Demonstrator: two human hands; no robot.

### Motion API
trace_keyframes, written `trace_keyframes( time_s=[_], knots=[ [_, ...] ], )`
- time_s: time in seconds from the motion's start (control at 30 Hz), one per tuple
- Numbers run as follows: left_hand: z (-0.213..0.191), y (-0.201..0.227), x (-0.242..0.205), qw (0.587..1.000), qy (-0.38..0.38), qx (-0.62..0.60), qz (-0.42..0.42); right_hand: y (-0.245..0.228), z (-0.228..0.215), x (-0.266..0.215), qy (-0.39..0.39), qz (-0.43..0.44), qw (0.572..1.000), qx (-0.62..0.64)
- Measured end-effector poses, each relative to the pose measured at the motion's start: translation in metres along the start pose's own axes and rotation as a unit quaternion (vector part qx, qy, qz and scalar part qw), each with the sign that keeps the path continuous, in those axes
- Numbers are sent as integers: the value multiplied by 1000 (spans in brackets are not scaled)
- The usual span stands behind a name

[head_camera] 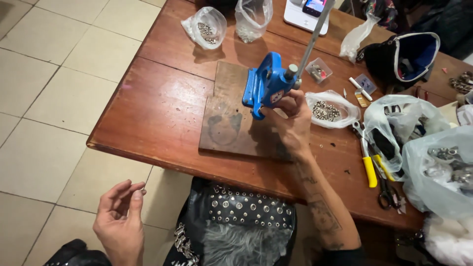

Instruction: Attaching metal grommets to a leather and fur garment component using a manual hand press machine.

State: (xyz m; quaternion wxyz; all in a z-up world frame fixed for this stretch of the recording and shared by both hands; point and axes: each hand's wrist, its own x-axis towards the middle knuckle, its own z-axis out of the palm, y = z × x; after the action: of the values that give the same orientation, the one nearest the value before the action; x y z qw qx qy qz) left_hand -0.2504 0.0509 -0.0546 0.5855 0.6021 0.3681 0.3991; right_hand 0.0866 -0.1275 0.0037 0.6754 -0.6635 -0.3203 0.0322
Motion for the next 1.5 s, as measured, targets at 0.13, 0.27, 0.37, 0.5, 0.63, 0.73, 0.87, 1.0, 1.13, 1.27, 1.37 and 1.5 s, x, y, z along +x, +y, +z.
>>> trace_keyframes(
  time_s=[0.13,0.27,0.37,0.5,0.63,0.73,0.87,1.0,1.13,1.27,1.37,1.5],
  knots=[
    [-2,1,0,1000,3,7,12,-14,1,4,-8,47,999,12],
    [-6,9,-1,1000,9,11,6,-21,-16,-13,6,66,997,40],
    [-12,2,-1,1000,6,20,17,-29,-42,-40,52,49,997,42],
    [-6,18,-10,999,-25,-9,18,-46,-74,-109,133,66,988,-35],
    [0,20,-16,998,-66,13,12,-62,-82,-175,151,83,983,-70],
    [8,27,-17,987,-157,28,35,-82,-71,-211,144,115,980,-78],
    [29,44,-22,952,-281,95,70,-99,-56,-219,60,104,979,-162],
    [46,57,-38,899,-386,140,149,-114,-44,-217,-47,59,952,-296],
    [36,57,-59,871,-403,174,222,-117,-36,-201,-104,11,944,-314],
    [18,43,-94,889,-410,196,54,-118,-32,-178,-185,-64,916,-349],
    [0,32,-126,873,-393,281,-71,-117,-21,-147,-259,-138,884,-364],
    [-18,-18,-144,911,-196,361,33,-117,2,-108,-368,-257,810,-378]
  ],
)
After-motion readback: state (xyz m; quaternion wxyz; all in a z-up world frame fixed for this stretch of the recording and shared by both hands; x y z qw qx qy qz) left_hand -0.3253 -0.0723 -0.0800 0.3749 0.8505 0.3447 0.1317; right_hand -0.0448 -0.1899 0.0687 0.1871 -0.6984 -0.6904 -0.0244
